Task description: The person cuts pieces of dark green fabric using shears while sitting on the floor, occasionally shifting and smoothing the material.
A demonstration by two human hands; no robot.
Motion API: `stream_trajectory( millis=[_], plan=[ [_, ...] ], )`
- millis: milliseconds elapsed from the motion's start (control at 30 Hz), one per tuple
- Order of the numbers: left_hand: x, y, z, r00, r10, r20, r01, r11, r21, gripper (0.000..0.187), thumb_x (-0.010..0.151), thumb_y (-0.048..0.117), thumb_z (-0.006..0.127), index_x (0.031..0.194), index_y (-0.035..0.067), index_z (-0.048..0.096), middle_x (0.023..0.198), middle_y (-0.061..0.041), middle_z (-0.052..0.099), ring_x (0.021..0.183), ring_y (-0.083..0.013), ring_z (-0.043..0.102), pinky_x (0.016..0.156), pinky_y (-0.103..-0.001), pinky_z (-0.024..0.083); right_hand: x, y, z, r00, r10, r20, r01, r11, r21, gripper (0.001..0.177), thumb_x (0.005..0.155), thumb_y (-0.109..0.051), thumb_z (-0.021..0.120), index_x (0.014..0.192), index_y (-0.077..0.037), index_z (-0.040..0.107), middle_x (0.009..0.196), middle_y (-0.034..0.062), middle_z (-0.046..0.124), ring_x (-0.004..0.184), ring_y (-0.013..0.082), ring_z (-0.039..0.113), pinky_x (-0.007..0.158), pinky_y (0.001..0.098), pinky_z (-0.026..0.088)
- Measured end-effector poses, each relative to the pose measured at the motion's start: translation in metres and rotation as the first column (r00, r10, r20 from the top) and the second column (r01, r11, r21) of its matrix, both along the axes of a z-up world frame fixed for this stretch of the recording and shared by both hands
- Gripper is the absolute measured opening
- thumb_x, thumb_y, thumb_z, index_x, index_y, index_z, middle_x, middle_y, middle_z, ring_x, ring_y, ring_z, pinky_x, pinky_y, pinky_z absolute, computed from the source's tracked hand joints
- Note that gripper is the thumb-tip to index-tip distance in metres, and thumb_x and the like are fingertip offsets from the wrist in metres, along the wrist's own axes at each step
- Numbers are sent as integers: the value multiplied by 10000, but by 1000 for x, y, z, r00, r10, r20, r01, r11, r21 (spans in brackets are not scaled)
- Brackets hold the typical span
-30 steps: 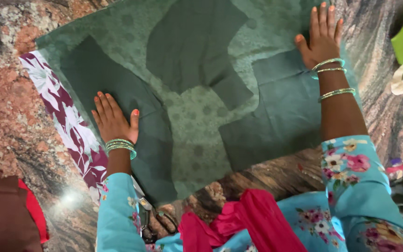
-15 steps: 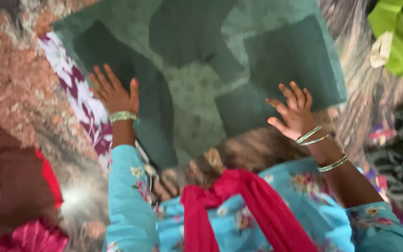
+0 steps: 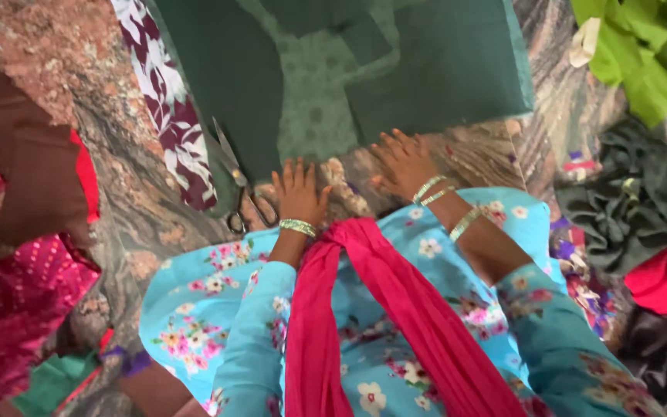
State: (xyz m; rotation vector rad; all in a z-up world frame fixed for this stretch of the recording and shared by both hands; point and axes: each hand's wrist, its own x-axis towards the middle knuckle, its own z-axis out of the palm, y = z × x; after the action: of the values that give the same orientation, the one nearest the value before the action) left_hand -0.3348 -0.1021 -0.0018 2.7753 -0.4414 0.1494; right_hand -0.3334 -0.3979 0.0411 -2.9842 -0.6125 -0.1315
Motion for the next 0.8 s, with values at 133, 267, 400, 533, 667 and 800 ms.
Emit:
stream_trajectory(
  millis=[133, 267, 400, 533, 667, 800],
  plan=[
    [0, -14, -11, 1000, 14, -19, -12, 995, 104, 768, 937, 577, 586, 1512, 76, 494, 1575, -138, 447, 1523, -372, 260, 1217, -662, 79, 12, 1, -14, 999, 10, -37, -12, 999, -40, 788, 932, -624, 550, 1540, -131, 460, 1578, 116, 434, 1487, 339, 334, 1144, 669, 243],
    [8, -22, -10, 999, -2, -43, 10, 984, 180, 789, 917, 566, 576, 1525, 80, 452, 1577, -118, 432, 1507, -349, 263, 1193, -664, 63, 14, 3, -21, 997, -47, -66, 44, 998, -42, 811, 958, -634, 521, 1535, -70, 441, 1571, 125, 433, 1482, 328, 330, 1134, 664, 241],
    [13, -37, -2, 998, -1, -70, 14, 983, 184, 775, 916, 557, 581, 1537, 120, 428, 1601, -91, 422, 1527, -322, 266, 1213, -656, 55, 19, 5, -19, 996, -65, -56, 61, 995, -75, 808, 945, -641, 503, 1518, -73, 444, 1579, 118, 429, 1483, 317, 320, 1138, 654, 244],
    [19, -58, -4, 992, -41, -120, 67, 975, 213, 824, 899, 566, 593, 1556, 113, 388, 1589, -85, 413, 1506, -305, 280, 1215, -631, 63, 23, 7, -17, 997, -52, -60, 47, 997, -67, 789, 959, -619, 494, 1504, -49, 456, 1574, 125, 433, 1488, 311, 316, 1137, 645, 244],
    [24, -77, -15, 994, -94, -55, 100, 986, 130, 855, 900, 583, 619, 1563, 92, 391, 1567, -115, 432, 1496, -330, 301, 1220, -629, 84, 26, 7, -19, 997, -56, -44, 55, 998, -31, 750, 980, -599, 487, 1469, -32, 506, 1535, 129, 468, 1463, 323, 344, 1136, 649, 246],
    [29, -95, -20, 990, -102, -96, 113, 988, 107, 877, 860, 566, 664, 1551, 91, 406, 1533, -115, 455, 1456, -325, 338, 1208, -649, 97, 28, 4, -23, 999, -45, -9, 44, 999, -9, 719, 979, -592, 497, 1423, -30, 556, 1499, 128, 505, 1441, 320, 375, 1137, 641, 253]
  ],
)
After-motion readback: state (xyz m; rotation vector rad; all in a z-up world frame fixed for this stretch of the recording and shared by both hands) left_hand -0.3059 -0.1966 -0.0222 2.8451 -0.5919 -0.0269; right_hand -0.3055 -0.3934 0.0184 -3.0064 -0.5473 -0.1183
